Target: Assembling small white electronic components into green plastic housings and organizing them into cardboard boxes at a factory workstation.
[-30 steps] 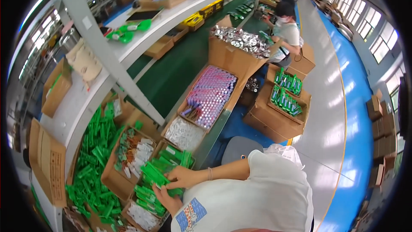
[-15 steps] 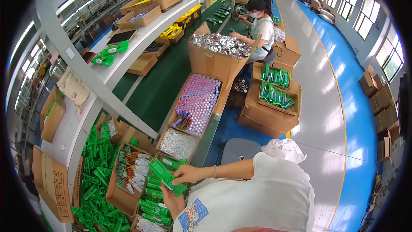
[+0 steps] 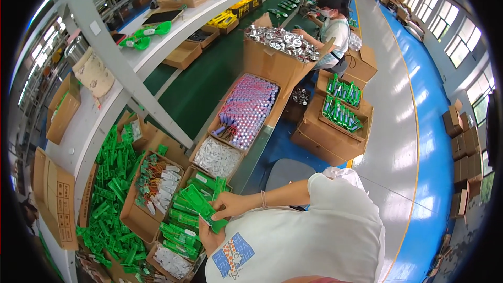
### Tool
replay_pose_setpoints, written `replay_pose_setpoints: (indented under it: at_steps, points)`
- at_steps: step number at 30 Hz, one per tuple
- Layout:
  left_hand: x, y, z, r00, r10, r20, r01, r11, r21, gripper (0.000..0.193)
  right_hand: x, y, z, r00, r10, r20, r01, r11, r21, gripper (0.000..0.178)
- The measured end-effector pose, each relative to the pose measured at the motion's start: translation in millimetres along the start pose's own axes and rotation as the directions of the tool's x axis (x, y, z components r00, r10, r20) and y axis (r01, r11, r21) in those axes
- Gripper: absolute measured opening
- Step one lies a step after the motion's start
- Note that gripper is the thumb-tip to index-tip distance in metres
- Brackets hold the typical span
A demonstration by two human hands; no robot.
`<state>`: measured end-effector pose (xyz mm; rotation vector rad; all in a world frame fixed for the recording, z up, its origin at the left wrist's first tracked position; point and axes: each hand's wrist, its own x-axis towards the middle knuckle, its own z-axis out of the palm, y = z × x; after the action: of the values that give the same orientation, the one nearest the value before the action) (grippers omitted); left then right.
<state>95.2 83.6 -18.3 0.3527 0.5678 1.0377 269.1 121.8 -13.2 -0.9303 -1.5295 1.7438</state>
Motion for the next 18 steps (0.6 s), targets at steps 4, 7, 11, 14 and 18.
replay_pose_setpoints:
  at_steps: [4,7,11,14,18]
  points:
    - [0.8,-4.2,-11.2,0.996,-0.063,-0.065,0.044,0.966,-0.253,0.047,15.0,1.2,0.9,0.994,0.109,-0.003,-0.109,0.993,-0.046,0.035]
    - [18.7,10.4,6.0,0.986,-0.031,-0.161,-0.016,0.96,-0.28,0.05,30.8,-9.3,-6.4,0.992,0.122,-0.028,-0.125,0.974,-0.189,0.034]
    - [7.2,20.7,0.9,0.992,0.027,-0.126,-0.052,0.978,-0.203,0.049,32.9,-23.4,5.8,0.982,0.174,0.077,-0.178,0.983,0.043,0.024]
    - [-0.3,21.9,0.7,0.99,0.058,-0.128,-0.086,0.97,-0.228,0.049,37.2,-16.5,10.5,0.966,0.212,0.149,-0.23,0.966,0.115,0.023]
    - [-7.1,23.2,-1.8,0.988,0.087,-0.128,-0.114,0.967,-0.226,0.049,43.1,-11.3,18.4,0.963,0.207,0.172,-0.224,0.97,0.091,0.024]
